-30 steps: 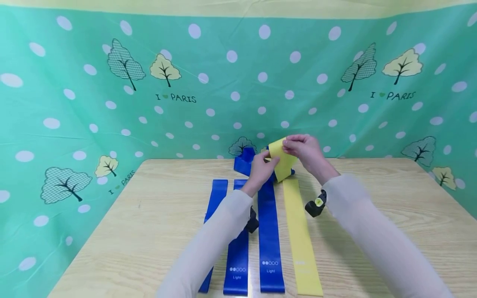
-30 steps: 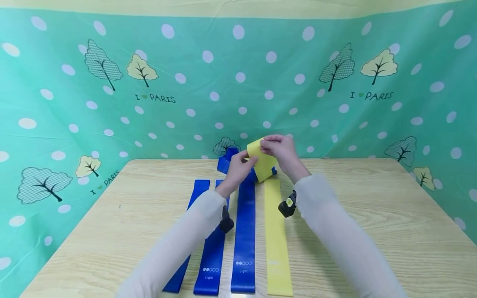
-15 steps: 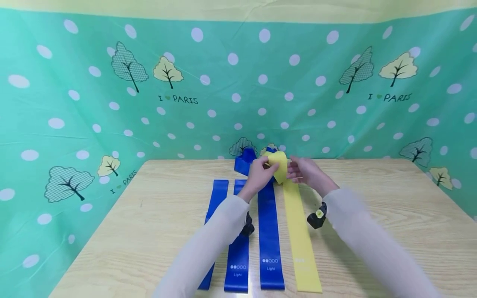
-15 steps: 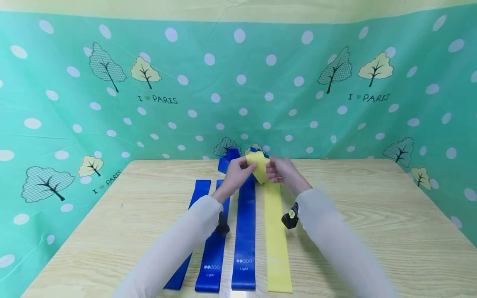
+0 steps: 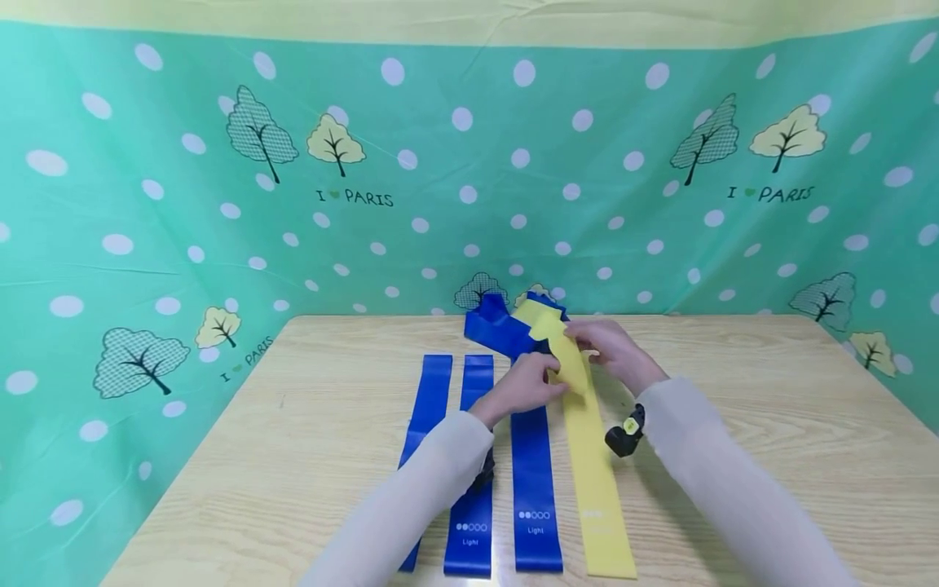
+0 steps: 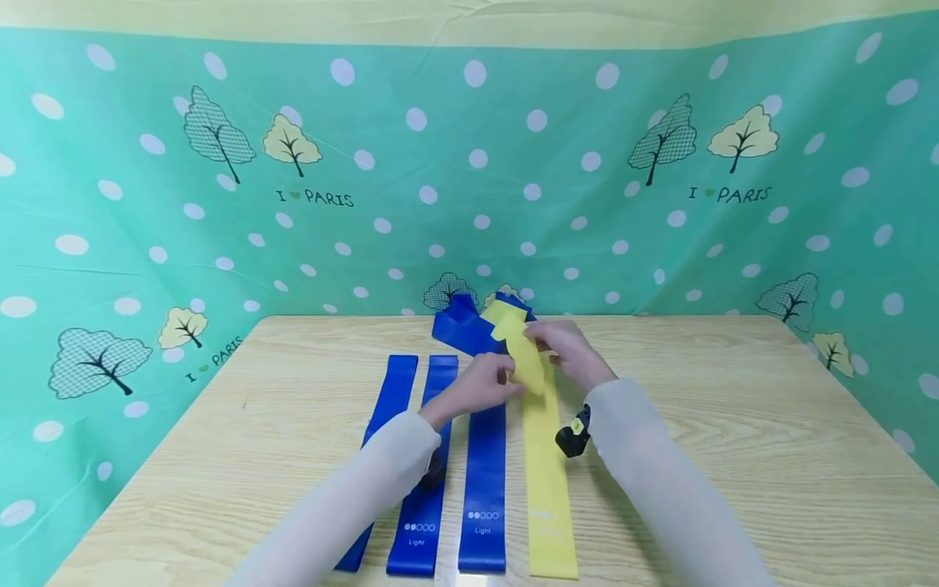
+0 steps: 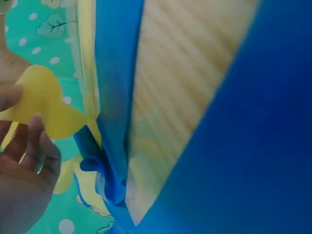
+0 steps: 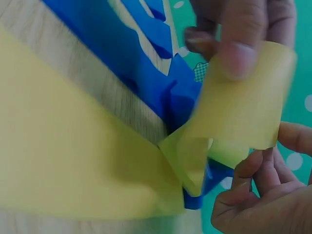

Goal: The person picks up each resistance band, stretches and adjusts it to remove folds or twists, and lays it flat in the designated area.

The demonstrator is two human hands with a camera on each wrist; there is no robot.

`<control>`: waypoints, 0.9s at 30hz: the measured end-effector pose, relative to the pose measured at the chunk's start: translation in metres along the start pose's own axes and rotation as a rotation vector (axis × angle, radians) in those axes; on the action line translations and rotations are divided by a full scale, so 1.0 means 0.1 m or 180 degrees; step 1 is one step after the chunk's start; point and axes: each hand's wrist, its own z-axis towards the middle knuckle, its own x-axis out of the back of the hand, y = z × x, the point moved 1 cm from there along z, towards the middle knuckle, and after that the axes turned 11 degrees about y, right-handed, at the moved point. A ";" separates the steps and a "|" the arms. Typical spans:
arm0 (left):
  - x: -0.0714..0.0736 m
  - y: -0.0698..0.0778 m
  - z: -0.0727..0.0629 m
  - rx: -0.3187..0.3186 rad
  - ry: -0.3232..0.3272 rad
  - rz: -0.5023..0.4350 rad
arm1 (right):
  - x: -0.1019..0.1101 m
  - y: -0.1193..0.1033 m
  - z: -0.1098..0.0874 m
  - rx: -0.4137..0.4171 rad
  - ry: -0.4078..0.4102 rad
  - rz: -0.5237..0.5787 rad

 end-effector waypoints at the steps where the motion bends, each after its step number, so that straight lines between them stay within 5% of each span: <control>1: -0.01 -0.01 0.00 0.0040 -0.0057 0.0004 | 0.01 -0.01 0.00 0.0059 0.0072 -0.0112; 4: -0.01 -0.04 -0.01 0.0198 -0.0109 -0.0059 | 0.02 -0.06 -0.03 0.0229 0.0194 -0.0407; 12: 0.07 -0.09 0.03 0.0698 0.0231 -0.0515 | 0.04 -0.18 -0.12 0.0682 0.0378 -0.0931; 20: 0.04 -0.07 0.09 0.0851 0.0398 -0.0852 | 0.08 -0.24 -0.19 0.1001 0.0445 -0.1093; 27: 0.05 -0.03 0.15 0.0955 0.1142 -0.1155 | 0.10 -0.24 -0.21 0.1092 0.0273 -0.1085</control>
